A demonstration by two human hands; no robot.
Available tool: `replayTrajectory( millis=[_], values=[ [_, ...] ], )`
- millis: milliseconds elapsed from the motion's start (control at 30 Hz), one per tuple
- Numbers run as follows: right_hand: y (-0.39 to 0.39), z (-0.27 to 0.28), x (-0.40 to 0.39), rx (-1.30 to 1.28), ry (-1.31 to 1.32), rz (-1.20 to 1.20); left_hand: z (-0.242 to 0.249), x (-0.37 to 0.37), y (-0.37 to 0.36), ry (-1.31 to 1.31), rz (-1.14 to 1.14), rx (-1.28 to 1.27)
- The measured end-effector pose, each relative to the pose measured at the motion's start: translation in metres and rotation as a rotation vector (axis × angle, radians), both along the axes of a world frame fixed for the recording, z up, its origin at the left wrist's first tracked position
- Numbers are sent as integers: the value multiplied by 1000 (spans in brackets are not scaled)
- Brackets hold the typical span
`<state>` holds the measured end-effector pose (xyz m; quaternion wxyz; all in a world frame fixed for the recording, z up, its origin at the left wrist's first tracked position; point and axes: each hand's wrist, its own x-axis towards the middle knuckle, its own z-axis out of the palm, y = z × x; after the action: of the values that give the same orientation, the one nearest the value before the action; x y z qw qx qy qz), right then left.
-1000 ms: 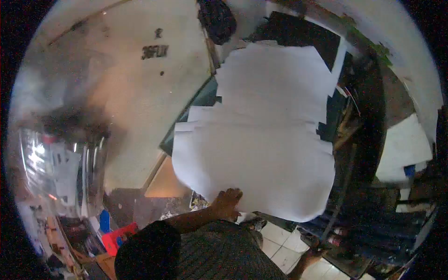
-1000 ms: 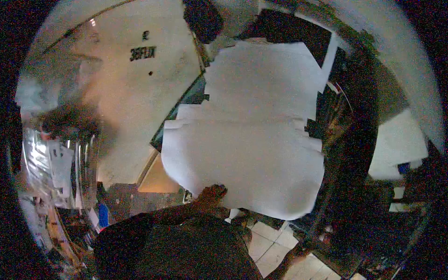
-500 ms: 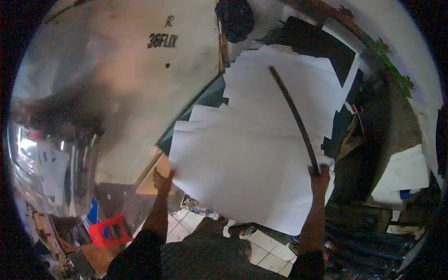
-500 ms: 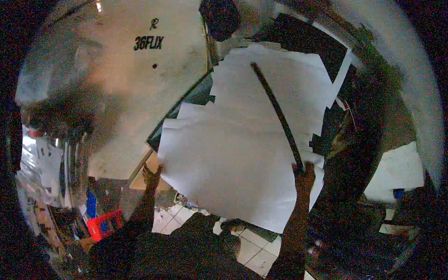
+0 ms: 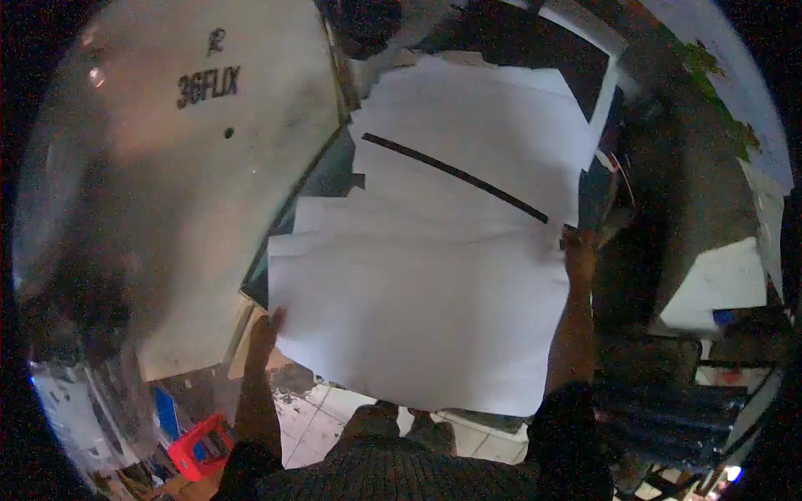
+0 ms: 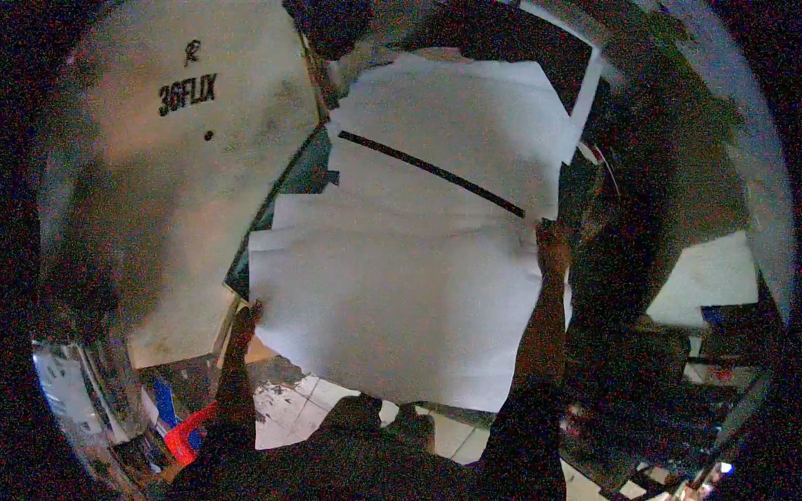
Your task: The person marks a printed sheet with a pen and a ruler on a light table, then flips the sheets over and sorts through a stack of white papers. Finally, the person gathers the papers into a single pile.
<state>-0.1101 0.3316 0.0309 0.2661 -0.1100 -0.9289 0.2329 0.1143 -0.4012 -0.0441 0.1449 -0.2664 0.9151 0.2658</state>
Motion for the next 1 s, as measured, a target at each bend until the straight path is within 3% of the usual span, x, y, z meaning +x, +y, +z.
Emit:
replayTrajectory(
  millis=[67, 133, 233, 333, 433, 467, 500, 567, 600, 633, 667, 700, 767, 800, 833, 900, 1000],
  values=[
    [57, -18, 78, -49, -67, -129, -17, -1, -20, -14, -266, -160],
    [96, -42, 149, -54, -171, -194, 28, -13, 8, -83, -370, -190],
    [114, -74, 202, -61, -256, -162, 54, -45, 45, 184, -136, -10],
    [112, -94, 208, -17, -214, -45, 44, -84, 53, 336, -277, 120],
    [114, -108, 196, 208, -100, 109, 30, -98, 41, 388, -590, -385],
    [120, -117, 195, 447, -46, 142, -9, -103, 8, 242, -560, -366],
    [115, -114, 192, 443, -37, 143, 7, -113, 17, 144, -468, -232],
    [95, -96, 185, 244, -172, -95, 43, -133, 39, -39, -244, -8],
    [91, -91, 175, 243, -174, -87, 55, -135, 53, 41, -266, 39],
    [87, -87, 163, 277, -483, -75, 68, -136, 68, 121, -291, 84],
    [89, -93, 162, 290, -633, -71, 88, -136, 95, 120, -289, 79],
    [91, -99, 162, 308, -784, -59, 108, -137, 125, -15, -317, 87],
    [111, -139, 178, 281, -463, -33, 103, -136, 141, -145, -336, 94],
    [115, -146, 183, 274, -356, -19, 75, -135, 140, 107, -343, 101],
    [116, -136, 185, 93, -358, 2, 71, -129, 146, 354, -341, 108],
    [121, -113, 189, -270, -363, 43, 91, -135, 136, 168, -242, 244],
    [124, -117, 182, -649, -348, 111, 52, -142, 117, 299, -106, -142]
  ],
)
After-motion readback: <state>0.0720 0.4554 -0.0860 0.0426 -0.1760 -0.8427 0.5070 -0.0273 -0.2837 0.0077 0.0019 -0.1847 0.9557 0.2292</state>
